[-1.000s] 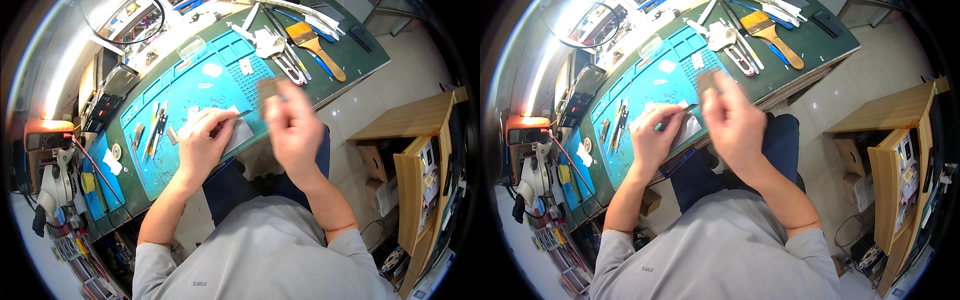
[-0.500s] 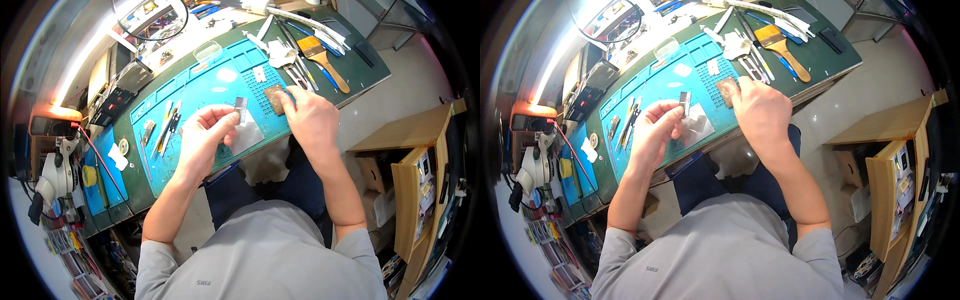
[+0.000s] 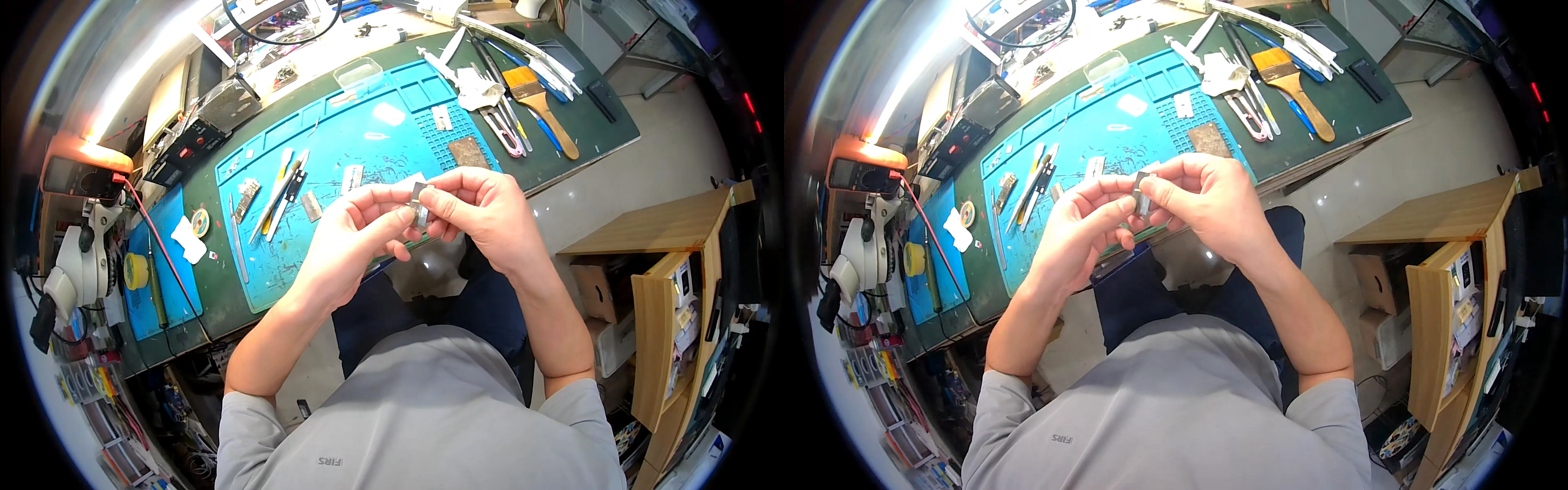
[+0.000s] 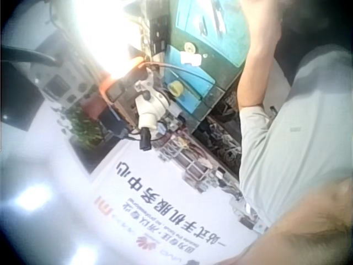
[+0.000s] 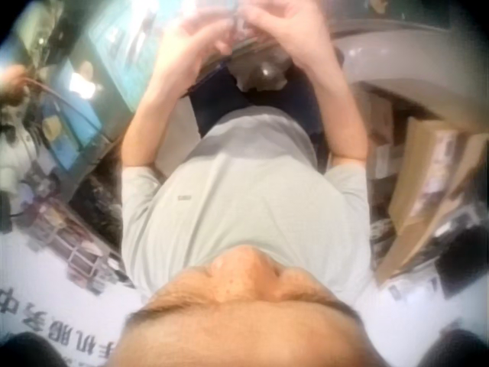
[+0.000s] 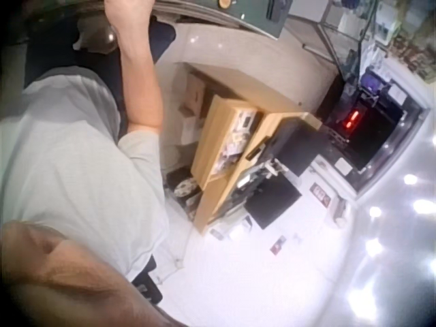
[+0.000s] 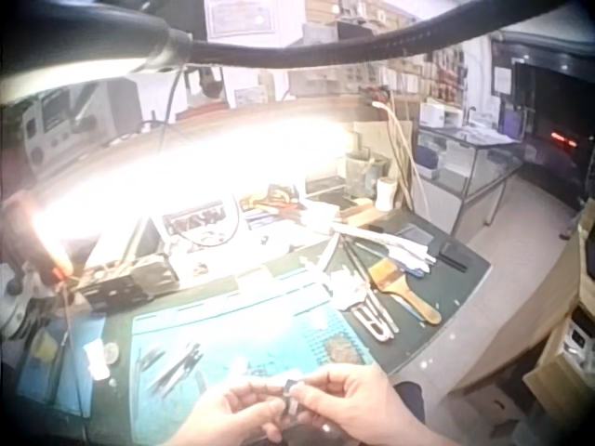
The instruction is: The person works at a cluttered electronics workbench, using pliers and a utility knife to manipulate small components and wires. They adjust the overhead light, cut a wire, and handle a small orange cylindrical object.
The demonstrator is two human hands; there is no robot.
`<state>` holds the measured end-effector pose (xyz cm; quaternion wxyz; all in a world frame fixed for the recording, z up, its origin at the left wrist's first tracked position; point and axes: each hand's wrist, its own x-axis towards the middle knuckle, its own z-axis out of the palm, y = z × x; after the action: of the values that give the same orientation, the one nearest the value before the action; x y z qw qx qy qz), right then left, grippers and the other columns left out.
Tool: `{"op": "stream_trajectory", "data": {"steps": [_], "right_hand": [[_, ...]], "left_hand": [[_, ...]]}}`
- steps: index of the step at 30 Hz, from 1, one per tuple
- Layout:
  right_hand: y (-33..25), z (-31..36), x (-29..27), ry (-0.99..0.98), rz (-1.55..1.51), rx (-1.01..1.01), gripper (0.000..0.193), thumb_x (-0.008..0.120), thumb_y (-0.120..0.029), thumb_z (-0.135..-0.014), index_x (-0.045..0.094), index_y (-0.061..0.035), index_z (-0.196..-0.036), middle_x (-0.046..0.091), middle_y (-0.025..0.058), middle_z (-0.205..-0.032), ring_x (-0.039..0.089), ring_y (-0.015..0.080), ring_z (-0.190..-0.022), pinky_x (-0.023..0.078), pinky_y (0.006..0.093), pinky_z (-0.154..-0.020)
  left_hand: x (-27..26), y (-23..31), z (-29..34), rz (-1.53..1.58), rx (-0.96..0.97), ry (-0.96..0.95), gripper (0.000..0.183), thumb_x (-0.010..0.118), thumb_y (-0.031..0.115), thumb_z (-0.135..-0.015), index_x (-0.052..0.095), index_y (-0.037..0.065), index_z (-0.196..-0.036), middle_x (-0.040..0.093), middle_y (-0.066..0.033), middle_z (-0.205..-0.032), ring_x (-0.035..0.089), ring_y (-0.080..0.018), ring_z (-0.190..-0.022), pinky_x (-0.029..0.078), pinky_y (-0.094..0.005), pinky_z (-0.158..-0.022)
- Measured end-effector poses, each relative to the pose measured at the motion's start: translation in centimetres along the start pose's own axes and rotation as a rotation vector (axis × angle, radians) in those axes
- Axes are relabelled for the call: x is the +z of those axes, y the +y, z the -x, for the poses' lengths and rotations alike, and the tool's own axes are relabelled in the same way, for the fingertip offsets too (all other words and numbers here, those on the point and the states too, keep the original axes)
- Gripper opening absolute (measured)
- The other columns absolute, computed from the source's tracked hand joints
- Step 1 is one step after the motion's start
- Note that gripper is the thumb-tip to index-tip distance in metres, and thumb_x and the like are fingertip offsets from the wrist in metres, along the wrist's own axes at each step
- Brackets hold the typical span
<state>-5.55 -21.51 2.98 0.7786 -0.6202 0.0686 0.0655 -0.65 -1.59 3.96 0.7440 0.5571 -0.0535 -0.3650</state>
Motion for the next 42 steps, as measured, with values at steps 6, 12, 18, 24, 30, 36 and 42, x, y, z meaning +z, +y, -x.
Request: {"op": "stream_trajectory", "data": {"steps": [6,12,18,24,30,36,42], "right_hand": [[-0.2,0.8,1.0,0.009,0.24,-0.092,0.019,0.071,-0.013,-0.095,0.072,0.003,-0.105,0.074,0.0056,-0.087,0.069,0.0089,-0.074,0.055,0.0241,-0.066],[-0.4,0.9,1.0,-0.003,0.156,-0.015,0.017,0.071,-0.013,-0.095,0.073,0.0008,-0.105,0.074,0.0047,-0.086,0.068,0.0085,-0.075,0.055,0.0239,-0.067],[0.5,1.0,1.7,0.052,0.335,-0.189,0.015,0.073,-0.011,-0.093,0.073,0.0002,-0.102,0.073,0.0062,-0.088,0.068,0.0116,-0.076,0.054,0.0262,-0.066],[1.3,1.1,1.8,0.13,0.602,-0.512,0.013,0.074,-0.007,-0.088,0.073,-0.0024,-0.1,0.07,0.0123,-0.087,0.07,0.0258,-0.076,0.054,0.0339,-0.065],[1.3,1.4,1.8,0.107,0.677,-0.589,0.011,0.074,-0.001,-0.087,0.073,-0.0011,-0.098,0.071,0.0095,-0.089,0.069,0.0211,-0.075,0.054,0.0303,-0.065],[1.6,1.6,2.1,0.134,0.825,-0.691,0.012,0.075,-0.004,-0.084,0.07,-0.0046,-0.095,0.07,0.0091,-0.087,0.069,0.0258,-0.075,0.055,0.0337,-0.064],[1.8,1.4,2.2,0.125,0.983,-0.868,0.012,0.072,-0.005,-0.084,0.067,-0.0056,-0.095,0.069,0.0091,-0.087,0.069,0.028,-0.075,0.055,0.0364,-0.061]], "left_hand": [[-0.6,-0.6,0.2,-0.27,0.21,0.015,0.034,0.072,0.014,-0.096,0.061,-0.001,-0.124,0.071,-0.0049,-0.102,0.066,-0.0082,-0.089,0.054,-0.0238,-0.076],[-1.0,-0.7,0.5,-0.209,0.098,-0.023,0.031,0.074,0.011,-0.094,0.062,0.0,-0.12,0.072,-0.0056,-0.1,0.068,-0.0089,-0.09,0.055,-0.0246,-0.079],[-1.1,-1.3,0.5,-0.382,0.254,0.05,0.026,0.075,0.009,-0.093,0.065,0.0,-0.115,0.073,-0.0062,-0.101,0.069,-0.0093,-0.092,0.055,-0.0249,-0.081],[-0.5,-1.6,1.1,-0.628,0.424,0.138,0.026,0.074,-0.001,-0.091,0.065,-0.004,-0.115,0.072,-0.0071,-0.105,0.069,-0.0123,-0.096,0.056,-0.027,-0.087],[-0.6,-2.8,1.1,-0.481,0.557,0.201,0.018,0.077,0.001,-0.087,0.07,0.0,-0.104,0.074,-0.0056,-0.094,0.069,-0.0096,-0.083,0.057,-0.026,-0.076],[-0.7,-1.9,1.8,-0.835,0.641,0.22,0.014,0.075,-0.005,-0.085,0.071,-0.002,-0.098,0.074,-0.0071,-0.093,0.07,-0.0128,-0.086,0.057,-0.0274,-0.077],[-0.3,-1.5,2.1,-1.082,0.859,0.229,0.015,0.079,0.001,-0.079,0.071,0.002,-0.092,0.071,-0.0087,-0.089,0.07,-0.0227,-0.079,0.056,-0.0311,-0.069]]}}
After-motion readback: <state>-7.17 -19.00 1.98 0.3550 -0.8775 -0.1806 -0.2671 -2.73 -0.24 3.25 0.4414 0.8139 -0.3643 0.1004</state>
